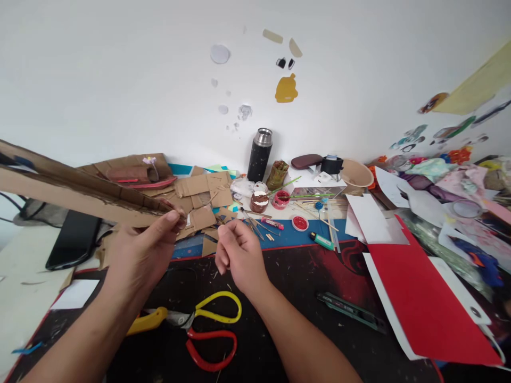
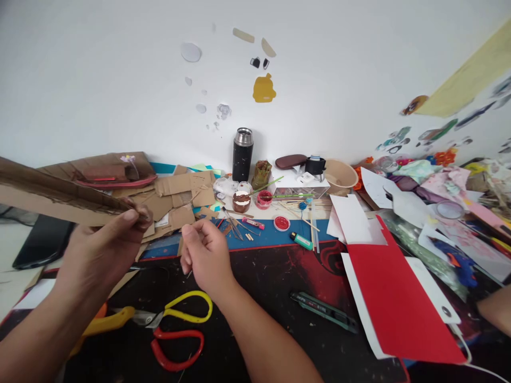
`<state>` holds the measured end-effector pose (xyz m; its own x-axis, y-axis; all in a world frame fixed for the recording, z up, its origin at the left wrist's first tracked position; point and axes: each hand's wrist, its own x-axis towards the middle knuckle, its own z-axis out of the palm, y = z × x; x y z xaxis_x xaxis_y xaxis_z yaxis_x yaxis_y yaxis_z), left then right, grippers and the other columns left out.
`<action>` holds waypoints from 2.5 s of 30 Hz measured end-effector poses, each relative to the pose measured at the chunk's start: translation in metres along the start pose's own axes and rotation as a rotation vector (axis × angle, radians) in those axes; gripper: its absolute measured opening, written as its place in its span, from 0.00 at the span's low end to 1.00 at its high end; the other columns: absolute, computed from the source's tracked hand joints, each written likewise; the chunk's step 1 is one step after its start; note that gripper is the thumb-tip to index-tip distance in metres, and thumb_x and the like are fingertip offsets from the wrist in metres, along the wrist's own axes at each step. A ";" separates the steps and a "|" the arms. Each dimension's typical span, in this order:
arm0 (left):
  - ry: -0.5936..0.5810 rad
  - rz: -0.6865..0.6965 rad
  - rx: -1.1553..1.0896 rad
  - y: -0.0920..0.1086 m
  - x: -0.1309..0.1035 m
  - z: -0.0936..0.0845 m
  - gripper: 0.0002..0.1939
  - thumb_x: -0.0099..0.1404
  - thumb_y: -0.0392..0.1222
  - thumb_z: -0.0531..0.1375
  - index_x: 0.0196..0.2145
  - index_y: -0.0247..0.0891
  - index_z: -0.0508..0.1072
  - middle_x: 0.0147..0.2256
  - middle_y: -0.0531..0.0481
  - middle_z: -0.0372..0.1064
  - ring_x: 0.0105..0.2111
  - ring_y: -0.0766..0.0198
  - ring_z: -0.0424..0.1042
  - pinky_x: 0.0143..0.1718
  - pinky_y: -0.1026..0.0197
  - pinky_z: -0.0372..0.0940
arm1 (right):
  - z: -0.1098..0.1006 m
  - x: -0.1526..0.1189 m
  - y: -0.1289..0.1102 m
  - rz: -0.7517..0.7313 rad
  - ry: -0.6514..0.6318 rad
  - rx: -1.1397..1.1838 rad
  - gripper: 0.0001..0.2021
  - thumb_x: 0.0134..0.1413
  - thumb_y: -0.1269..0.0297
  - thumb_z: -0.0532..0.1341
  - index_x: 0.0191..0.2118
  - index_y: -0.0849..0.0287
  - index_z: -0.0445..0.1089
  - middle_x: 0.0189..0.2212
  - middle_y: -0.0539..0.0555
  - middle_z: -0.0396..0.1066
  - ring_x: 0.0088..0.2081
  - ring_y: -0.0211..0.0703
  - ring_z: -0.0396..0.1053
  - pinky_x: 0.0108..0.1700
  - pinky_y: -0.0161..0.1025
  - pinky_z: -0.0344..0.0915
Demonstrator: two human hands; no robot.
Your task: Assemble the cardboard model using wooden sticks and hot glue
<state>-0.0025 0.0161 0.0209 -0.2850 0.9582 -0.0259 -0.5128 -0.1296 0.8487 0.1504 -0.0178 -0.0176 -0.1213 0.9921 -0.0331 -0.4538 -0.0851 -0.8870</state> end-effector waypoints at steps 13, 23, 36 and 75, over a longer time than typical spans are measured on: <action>-0.115 -0.066 0.044 -0.010 -0.009 -0.003 0.16 0.47 0.42 0.84 0.31 0.39 0.85 0.31 0.53 0.79 0.34 0.66 0.76 0.38 0.68 0.74 | 0.006 -0.007 0.006 0.068 -0.151 -0.122 0.15 0.64 0.49 0.69 0.39 0.55 0.70 0.23 0.44 0.74 0.21 0.36 0.69 0.27 0.35 0.69; -0.134 -0.059 0.055 -0.017 -0.011 -0.006 0.13 0.49 0.40 0.82 0.31 0.42 0.85 0.33 0.53 0.79 0.36 0.64 0.77 0.40 0.66 0.75 | 0.003 -0.013 0.009 -0.020 -0.077 -0.222 0.18 0.70 0.46 0.64 0.33 0.52 0.67 0.17 0.40 0.56 0.16 0.33 0.53 0.20 0.33 0.49; -0.140 -0.070 0.058 -0.015 -0.010 -0.006 0.13 0.49 0.40 0.82 0.30 0.38 0.85 0.31 0.51 0.78 0.36 0.63 0.75 0.39 0.65 0.72 | 0.004 -0.014 0.008 -0.050 -0.135 -0.400 0.23 0.76 0.53 0.58 0.26 0.53 0.63 0.18 0.44 0.63 0.20 0.36 0.62 0.25 0.34 0.58; -0.131 -0.069 -0.001 -0.009 -0.010 -0.004 0.17 0.49 0.38 0.83 0.36 0.38 0.85 0.32 0.53 0.81 0.36 0.65 0.78 0.44 0.65 0.74 | 0.006 -0.014 0.006 -0.219 -0.247 -0.765 0.19 0.73 0.62 0.59 0.26 0.54 0.65 0.23 0.48 0.70 0.28 0.40 0.67 0.33 0.37 0.58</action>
<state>0.0016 0.0067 0.0113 -0.1405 0.9900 -0.0146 -0.5281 -0.0624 0.8469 0.1437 -0.0328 -0.0196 -0.3311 0.9223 0.1993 0.2247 0.2822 -0.9327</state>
